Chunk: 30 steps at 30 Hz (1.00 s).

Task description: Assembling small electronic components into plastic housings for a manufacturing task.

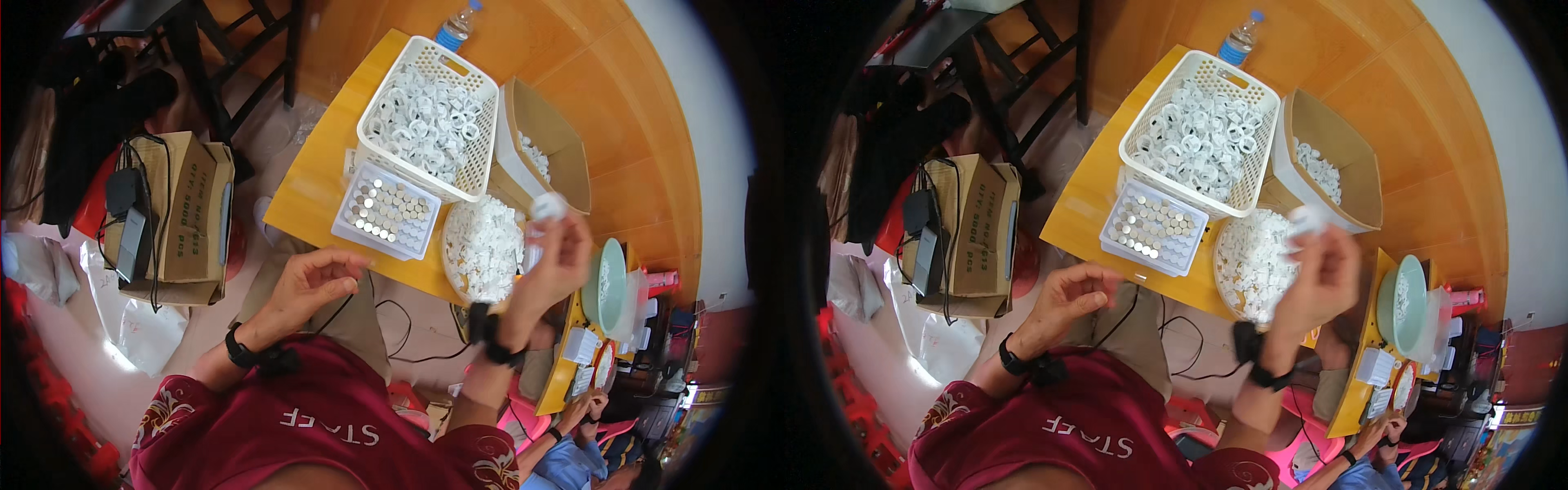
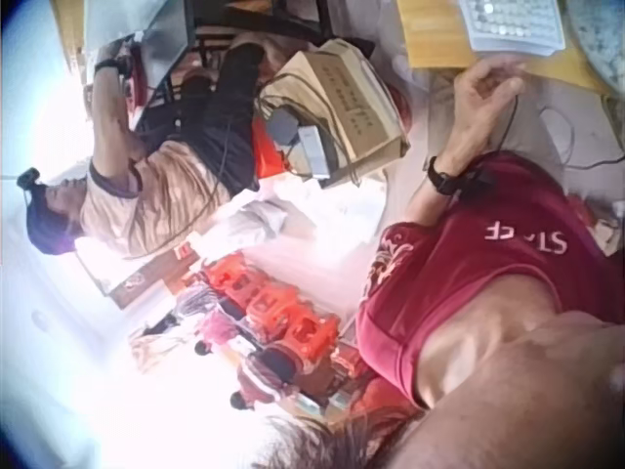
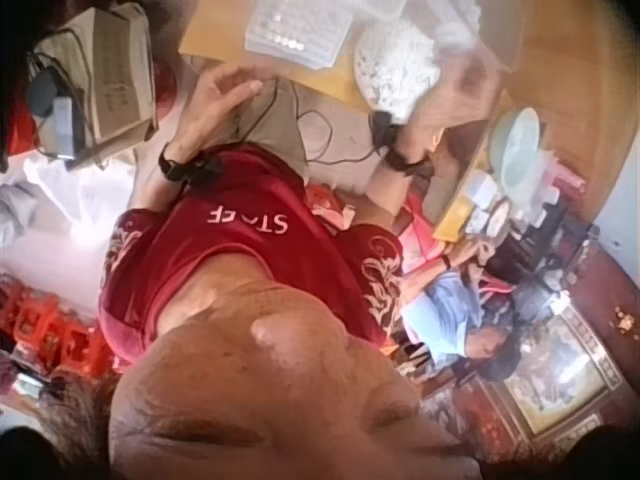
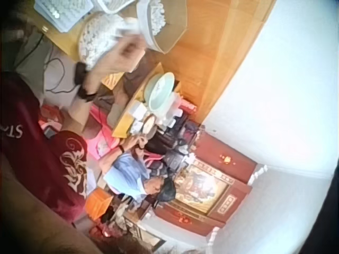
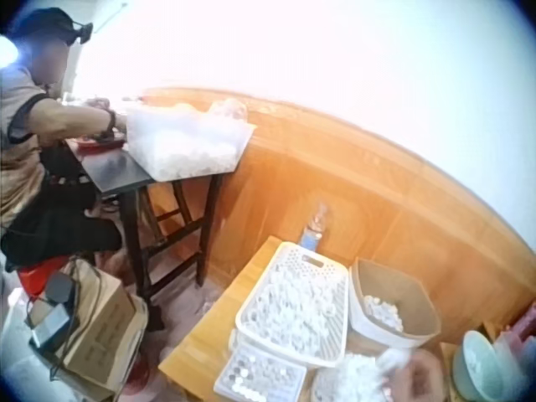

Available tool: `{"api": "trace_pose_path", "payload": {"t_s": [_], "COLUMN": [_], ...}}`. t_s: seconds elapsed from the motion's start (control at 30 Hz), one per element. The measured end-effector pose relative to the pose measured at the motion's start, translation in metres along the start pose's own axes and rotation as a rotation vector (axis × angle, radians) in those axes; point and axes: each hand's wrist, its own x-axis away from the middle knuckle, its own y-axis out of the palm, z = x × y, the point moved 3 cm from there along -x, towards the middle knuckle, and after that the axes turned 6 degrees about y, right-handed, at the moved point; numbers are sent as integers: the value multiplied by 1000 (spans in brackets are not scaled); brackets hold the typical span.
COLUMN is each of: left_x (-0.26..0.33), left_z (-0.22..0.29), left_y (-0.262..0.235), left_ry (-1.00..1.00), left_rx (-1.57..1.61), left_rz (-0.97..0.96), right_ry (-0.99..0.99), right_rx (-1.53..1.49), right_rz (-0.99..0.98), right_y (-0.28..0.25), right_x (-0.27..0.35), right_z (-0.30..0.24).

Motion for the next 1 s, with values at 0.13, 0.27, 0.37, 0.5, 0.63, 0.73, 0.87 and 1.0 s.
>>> {"api": "trace_pose_path", "payload": {"t_s": [0.13,0.27,0.37,0.5,0.63,0.73,0.87,1.0], "left_x": [21,45,48,50,50,57,45,40], "left_z": [8,3,-5,-2,3,5,10,45], "left_y": [-10,-26,-27,-17,-12,-25,-6,29], "left_ry": [-113,-198,-220,-198,-231,-216,-291,-345], "left_rx": [-98,-123,-193,-167,-151,-155,-233,-210], "left_rz": [-68,-86,-59,-24,-46,-69,-114,-40], "right_ry": [-301,-148,-356,-38,-87,-169,-277,-462], "right_rx": [638,80,-311,-353,-414,-433,-439,-477], "right_rz": [43,-276,-652,-390,-417,-465,-441,-250], "right_y": [-11,20,45,44,14,-31,-26,-155], "right_x": [-61,-16,1,-25,-54,-71,-87,-142], "right_z": [-22,-80,-133,-188,-176,-163,-169,-137]}}
